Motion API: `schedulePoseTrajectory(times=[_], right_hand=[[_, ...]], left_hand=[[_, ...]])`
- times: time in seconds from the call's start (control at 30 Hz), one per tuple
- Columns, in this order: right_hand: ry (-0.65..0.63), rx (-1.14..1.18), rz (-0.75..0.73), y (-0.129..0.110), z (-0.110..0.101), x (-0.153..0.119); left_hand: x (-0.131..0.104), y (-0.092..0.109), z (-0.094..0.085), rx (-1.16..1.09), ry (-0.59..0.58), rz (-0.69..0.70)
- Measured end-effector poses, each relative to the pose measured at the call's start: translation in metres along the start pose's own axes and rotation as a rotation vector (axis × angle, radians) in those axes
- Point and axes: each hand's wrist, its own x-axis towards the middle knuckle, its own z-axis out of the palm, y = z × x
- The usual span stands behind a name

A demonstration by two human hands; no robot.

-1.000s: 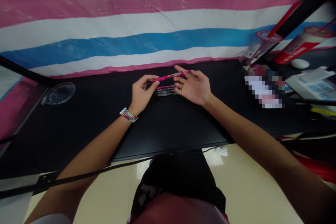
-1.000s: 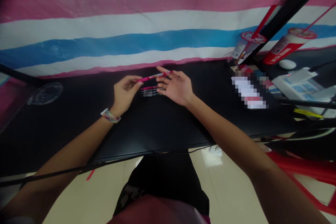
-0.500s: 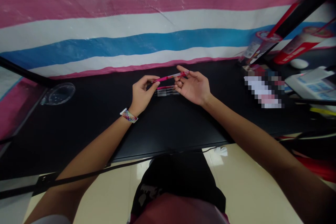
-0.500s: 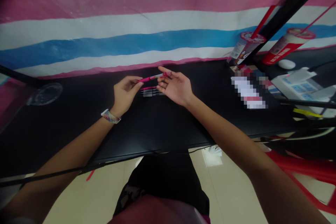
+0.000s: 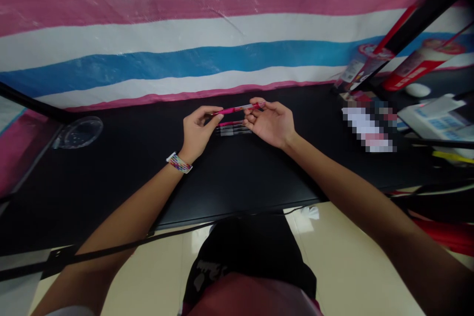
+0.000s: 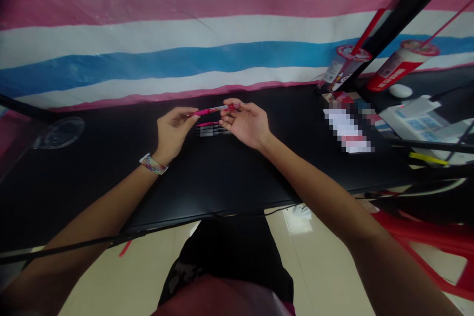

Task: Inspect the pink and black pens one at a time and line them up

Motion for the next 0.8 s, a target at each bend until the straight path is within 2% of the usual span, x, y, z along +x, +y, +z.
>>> schedulePoseTrajectory(times=[0.2, 0.43, 0.57, 0.73, 0.8], right_hand=[[0.006, 0.124, 0.080, -0.002, 0.003, 0.000], [0.018, 0.092, 0.044, -0.002, 0.002, 0.000], [0.014, -0.097, -0.024, -0.004, -0.001, 0.002], [0.154, -0.533, -0.270, 0.002, -0.015, 0.011], [0.164, -0.646, -0.330, 0.004, -0.021, 0.014]], left_hand=[[0.000, -0.001, 0.001, -0.023, 0.004, -0.006], [0.000, 0.000, 0.001, -0.020, -0.023, -0.027], [0.001, -0.003, -0.001, -0.022, -0.020, -0.020], [0.004, -0.011, -0.005, 0.029, -0.023, -0.016], [0.006, -0.014, -0.006, 0.051, -0.048, -0.049]])
